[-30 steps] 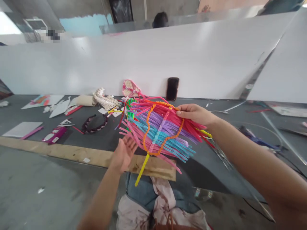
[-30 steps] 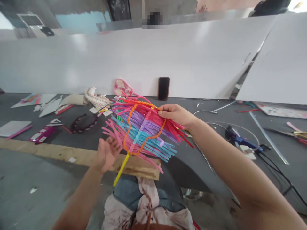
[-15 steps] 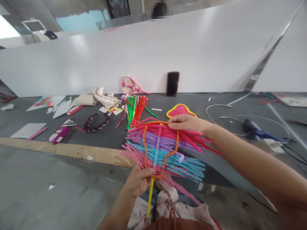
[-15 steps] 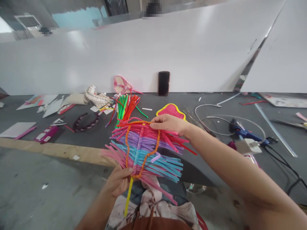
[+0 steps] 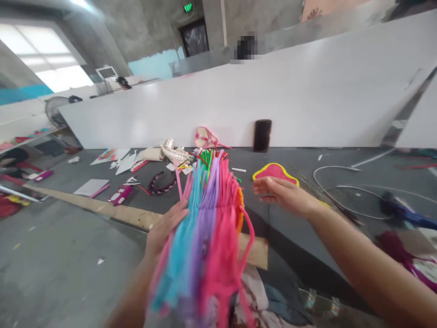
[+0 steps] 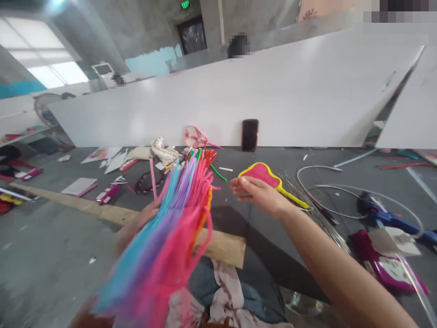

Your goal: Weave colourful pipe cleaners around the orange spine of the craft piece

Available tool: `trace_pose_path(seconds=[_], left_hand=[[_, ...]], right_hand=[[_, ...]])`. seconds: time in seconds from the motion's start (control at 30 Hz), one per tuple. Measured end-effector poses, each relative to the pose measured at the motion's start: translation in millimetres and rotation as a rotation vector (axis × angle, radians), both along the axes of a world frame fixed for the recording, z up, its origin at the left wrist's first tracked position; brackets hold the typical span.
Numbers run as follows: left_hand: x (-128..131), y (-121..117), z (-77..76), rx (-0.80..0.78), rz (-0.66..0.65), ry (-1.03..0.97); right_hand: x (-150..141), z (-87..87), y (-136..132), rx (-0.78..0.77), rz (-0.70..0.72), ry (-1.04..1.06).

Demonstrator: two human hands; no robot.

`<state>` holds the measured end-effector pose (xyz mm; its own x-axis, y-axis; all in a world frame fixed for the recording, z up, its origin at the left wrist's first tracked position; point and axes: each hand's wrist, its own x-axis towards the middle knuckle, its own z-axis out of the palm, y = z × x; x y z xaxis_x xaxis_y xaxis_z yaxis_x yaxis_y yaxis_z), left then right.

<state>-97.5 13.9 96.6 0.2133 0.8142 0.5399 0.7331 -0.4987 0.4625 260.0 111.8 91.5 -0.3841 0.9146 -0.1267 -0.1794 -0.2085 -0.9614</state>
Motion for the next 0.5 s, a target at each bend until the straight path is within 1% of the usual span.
trace_pose_path(seconds=[0.07,0.13,0.17,0.2,0.27,0.37,0.43,0.5], left_hand=[[-3,4,0.7,0.193,-0.055,0.146],[-1,6,-4.4,0.357,-0.092,0.262],[0,6,-8.2,0.402,-0.098,0.301],[1,5,-12.2,0.407,-0.096,0.311],[2,2,-19.5,0.359,-0.073,0.275],[0,-3,-26.8,0.216,-0.018,0.124],[0,-4,-29.8,0.122,0.023,0.005],[0,-4,-32.0,0.073,0.042,-0.049]], right_hand=[[-8,-6.6,-5,-0.059,0.087,0.084],[-16,-13.3,-12,-0.101,0.175,0.131],[-19,-16.5,-15,-0.113,0.203,0.140],[-21,-19.4,-17,-0.123,0.223,0.143],[-25,-24.2,-22,-0.140,0.248,0.146],[-29,-27.7,-26,-0.152,0.288,0.145],[-32,-27.1,-30,-0.147,0.319,0.149],[-36,-24.2,-33,-0.131,0.328,0.156]])
